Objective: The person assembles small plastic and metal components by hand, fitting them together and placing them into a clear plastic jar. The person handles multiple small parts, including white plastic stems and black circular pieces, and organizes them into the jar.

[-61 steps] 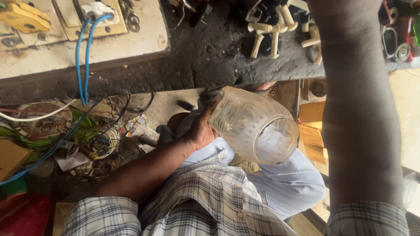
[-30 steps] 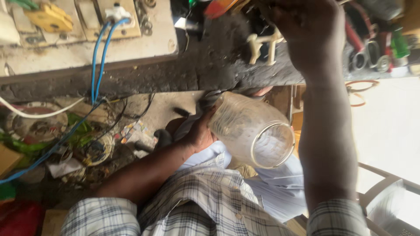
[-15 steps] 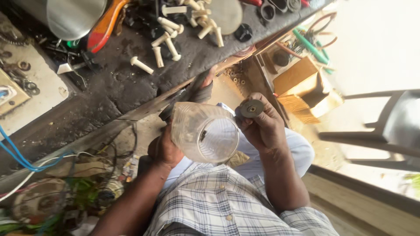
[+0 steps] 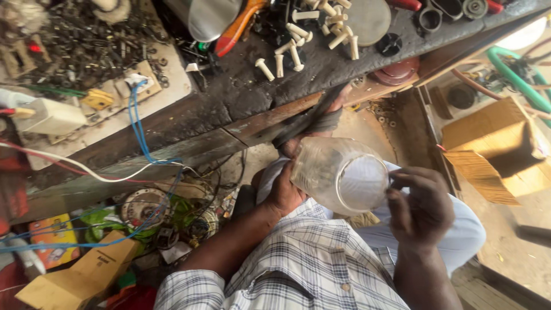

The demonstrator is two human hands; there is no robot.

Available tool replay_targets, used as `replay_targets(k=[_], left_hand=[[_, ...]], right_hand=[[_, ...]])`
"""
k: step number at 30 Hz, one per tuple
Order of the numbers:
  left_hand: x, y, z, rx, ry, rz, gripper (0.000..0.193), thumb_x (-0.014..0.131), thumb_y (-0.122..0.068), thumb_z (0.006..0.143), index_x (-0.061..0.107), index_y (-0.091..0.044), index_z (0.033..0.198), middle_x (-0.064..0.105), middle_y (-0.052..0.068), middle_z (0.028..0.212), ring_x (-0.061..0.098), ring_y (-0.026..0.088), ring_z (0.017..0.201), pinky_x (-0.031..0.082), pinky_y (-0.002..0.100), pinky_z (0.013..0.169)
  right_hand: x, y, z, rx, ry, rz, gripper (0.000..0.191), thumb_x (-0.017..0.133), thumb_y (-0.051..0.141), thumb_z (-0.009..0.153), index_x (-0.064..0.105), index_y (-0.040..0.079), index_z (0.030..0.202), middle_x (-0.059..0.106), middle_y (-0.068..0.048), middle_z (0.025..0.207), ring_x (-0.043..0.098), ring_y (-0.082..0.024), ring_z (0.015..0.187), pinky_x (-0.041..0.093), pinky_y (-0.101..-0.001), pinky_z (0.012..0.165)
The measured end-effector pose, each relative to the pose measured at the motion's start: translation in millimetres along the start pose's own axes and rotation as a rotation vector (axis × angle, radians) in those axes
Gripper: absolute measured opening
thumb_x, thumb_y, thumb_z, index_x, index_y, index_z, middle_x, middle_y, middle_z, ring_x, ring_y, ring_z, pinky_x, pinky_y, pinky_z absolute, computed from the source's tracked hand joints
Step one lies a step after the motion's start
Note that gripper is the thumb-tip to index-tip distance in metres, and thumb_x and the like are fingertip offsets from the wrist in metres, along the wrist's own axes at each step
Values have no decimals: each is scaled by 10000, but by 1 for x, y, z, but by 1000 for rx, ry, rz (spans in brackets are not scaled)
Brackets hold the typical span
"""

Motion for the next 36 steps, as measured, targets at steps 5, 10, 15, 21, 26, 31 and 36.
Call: replay_targets(k=[5,10,15,21,26,31,36], left_hand=[[9,-12,-9,85,59,128,534,433,-443,1101,564,-25,1406,640,91,1364,600,206,1278,461,377,1114],[16,-16,-14,80,-18,42,507,424,-425,1089,559,-55,1409,643,66,1341,606,188,1244,473,365,1090],[11,-15,-9,76,-17,-44,477,438,-404,1103,565,-51,1398,648,76,1323,609,201,1231,483,368,1072],[3,-35,-9,180,-91,-91,503,440,-415,1065,583,-52,1382,652,86,1317,606,217,1231,476,375,1082],[-1,-52,-9,209,-128,-31,538,418,-433,1076,582,-21,1382,651,117,1314,597,245,1237,462,384,1081],[-3,-54,-5,149,-71,-48,542,391,-447,1076,549,-50,1409,637,98,1342,589,227,1250,460,390,1087],[-8,-52,-2,160,1,-53,495,404,-392,1108,538,-29,1415,635,102,1341,598,215,1257,464,392,1098]], right_hand=[[-8,-20,-14,84,-172,244,202,637,33,1089,557,-21,1266,637,-125,1225,663,-103,869,551,-175,745],[-7,-41,-10,232,-11,154,125,634,12,1095,603,-65,1189,632,-122,1178,634,-113,921,523,-209,825],[18,-52,36,141,121,-198,177,727,22,1016,642,-2,1170,678,-86,1100,684,-129,942,535,-249,853],[86,-54,124,-81,312,-384,375,826,64,915,654,22,1246,674,-133,1232,722,-190,874,579,-315,770],[145,-42,168,-352,436,-584,576,877,307,937,628,76,1402,619,-144,1317,699,-279,1038,603,-388,808],[188,-46,181,-441,545,-809,767,843,552,881,621,74,1439,528,-160,1208,648,-330,982,570,-438,701],[198,-52,180,-453,547,-834,763,857,550,890,598,83,1434,470,-174,1197,636,-345,1018,576,-430,734]])
Point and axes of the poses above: each hand's wrist, its own z-axis towards the middle knuckle, its own x-axis out of the palm, y = z × x, the point moved 3 cm from there along z, towards the middle knuckle
